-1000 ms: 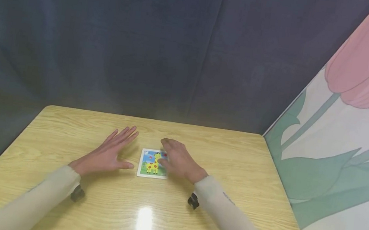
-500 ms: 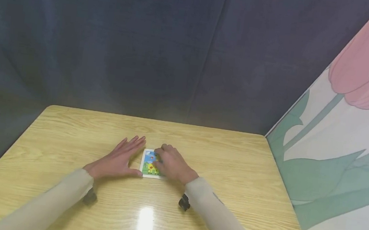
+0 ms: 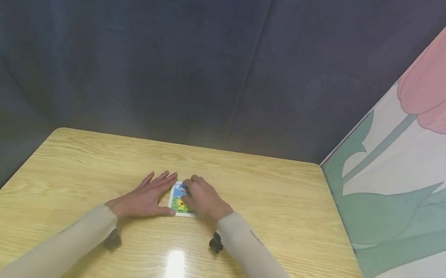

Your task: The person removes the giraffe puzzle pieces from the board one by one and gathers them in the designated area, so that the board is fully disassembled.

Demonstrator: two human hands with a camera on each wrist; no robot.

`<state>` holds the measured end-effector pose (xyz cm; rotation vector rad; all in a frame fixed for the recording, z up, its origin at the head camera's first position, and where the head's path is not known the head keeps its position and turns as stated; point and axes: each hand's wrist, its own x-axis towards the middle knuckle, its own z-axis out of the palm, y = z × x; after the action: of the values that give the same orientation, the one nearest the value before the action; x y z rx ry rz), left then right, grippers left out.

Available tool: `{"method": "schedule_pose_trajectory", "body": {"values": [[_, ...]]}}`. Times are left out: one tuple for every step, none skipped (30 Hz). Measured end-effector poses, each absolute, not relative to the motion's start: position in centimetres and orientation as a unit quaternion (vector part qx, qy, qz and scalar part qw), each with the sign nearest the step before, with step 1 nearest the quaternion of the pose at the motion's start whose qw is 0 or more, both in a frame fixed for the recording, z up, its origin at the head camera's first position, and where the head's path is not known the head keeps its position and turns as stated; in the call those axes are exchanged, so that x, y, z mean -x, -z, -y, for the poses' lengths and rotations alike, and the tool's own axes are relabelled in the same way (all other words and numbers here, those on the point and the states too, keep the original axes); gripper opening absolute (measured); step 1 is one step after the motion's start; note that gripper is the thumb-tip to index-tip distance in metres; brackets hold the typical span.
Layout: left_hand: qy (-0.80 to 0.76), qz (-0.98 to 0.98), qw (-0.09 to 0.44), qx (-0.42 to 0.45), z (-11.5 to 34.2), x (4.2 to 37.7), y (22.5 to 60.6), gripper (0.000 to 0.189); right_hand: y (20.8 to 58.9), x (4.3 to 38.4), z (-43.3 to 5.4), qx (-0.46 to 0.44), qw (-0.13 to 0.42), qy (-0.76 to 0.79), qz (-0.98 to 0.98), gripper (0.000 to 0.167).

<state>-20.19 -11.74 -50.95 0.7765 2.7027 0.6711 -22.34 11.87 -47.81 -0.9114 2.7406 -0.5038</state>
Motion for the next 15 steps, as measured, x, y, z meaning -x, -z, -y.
{"method": "schedule_pose_trajectory", "body": {"values": [[-0.231,-0.927,0.124,-0.266,11.7,20.2,50.9,0.105,47.7,22.3,-11.7,0.309,0.105,0.169,-0.930,0.041],[-0.233,-0.927,0.124,-0.266,11.8,20.1,50.9,0.105,47.6,22.4,-11.6,0.309,0.105,0.165,-0.931,0.041],[-0.235,-0.927,0.124,-0.266,11.7,20.1,50.8,0.105,47.5,22.4,-11.4,0.308,0.106,0.160,-0.932,0.041],[-0.236,-0.926,0.124,-0.267,11.7,20.1,50.7,0.104,47.3,22.4,-11.2,0.306,0.108,0.154,-0.933,0.042],[-0.237,-0.926,0.124,-0.268,11.7,20.1,50.7,0.104,47.2,22.4,-11.0,0.305,0.110,0.146,-0.935,0.042],[-0.237,-0.926,0.125,-0.267,11.7,20.1,50.7,0.104,47.1,22.5,-10.9,0.304,0.112,0.139,-0.936,0.042],[-0.237,-0.925,0.126,-0.267,11.7,20.0,50.7,0.104,46.9,22.5,-10.7,0.303,0.114,0.131,-0.937,0.042],[-0.237,-0.925,0.127,-0.267,11.7,20.0,50.7,0.104,46.8,22.5,-10.5,0.302,0.116,0.123,-0.938,0.042],[-0.237,-0.925,0.127,-0.267,11.7,20.0,50.7,0.104,46.7,22.6,-10.4,0.300,0.120,0.119,-0.939,0.042],[-0.237,-0.926,0.127,-0.266,11.7,20.0,50.7,0.104,46.5,22.7,-10.3,0.296,0.125,0.116,-0.940,0.041],[-0.238,-0.925,0.127,-0.266,11.7,20.0,50.7,0.104,46.4,22.7,-10.2,0.292,0.130,0.117,-0.940,0.040],[-0.239,-0.925,0.127,-0.266,11.7,20.0,50.7,0.104,46.3,22.8,-10.1,0.287,0.135,0.120,-0.941,0.039],[-0.240,-0.925,0.127,-0.265,11.7,20.0,50.7,0.104,46.3,23.0,-10.1,0.283,0.139,0.122,-0.941,0.039],[-0.240,-0.925,0.127,-0.265,11.7,20.0,50.7,0.104,46.2,23.1,-10.1,0.278,0.145,0.127,-0.941,0.039],[-0.240,-0.925,0.128,-0.265,11.7,20.1,50.7,0.104,46.2,23.2,-10.1,0.273,0.151,0.132,-0.941,0.039]]}}
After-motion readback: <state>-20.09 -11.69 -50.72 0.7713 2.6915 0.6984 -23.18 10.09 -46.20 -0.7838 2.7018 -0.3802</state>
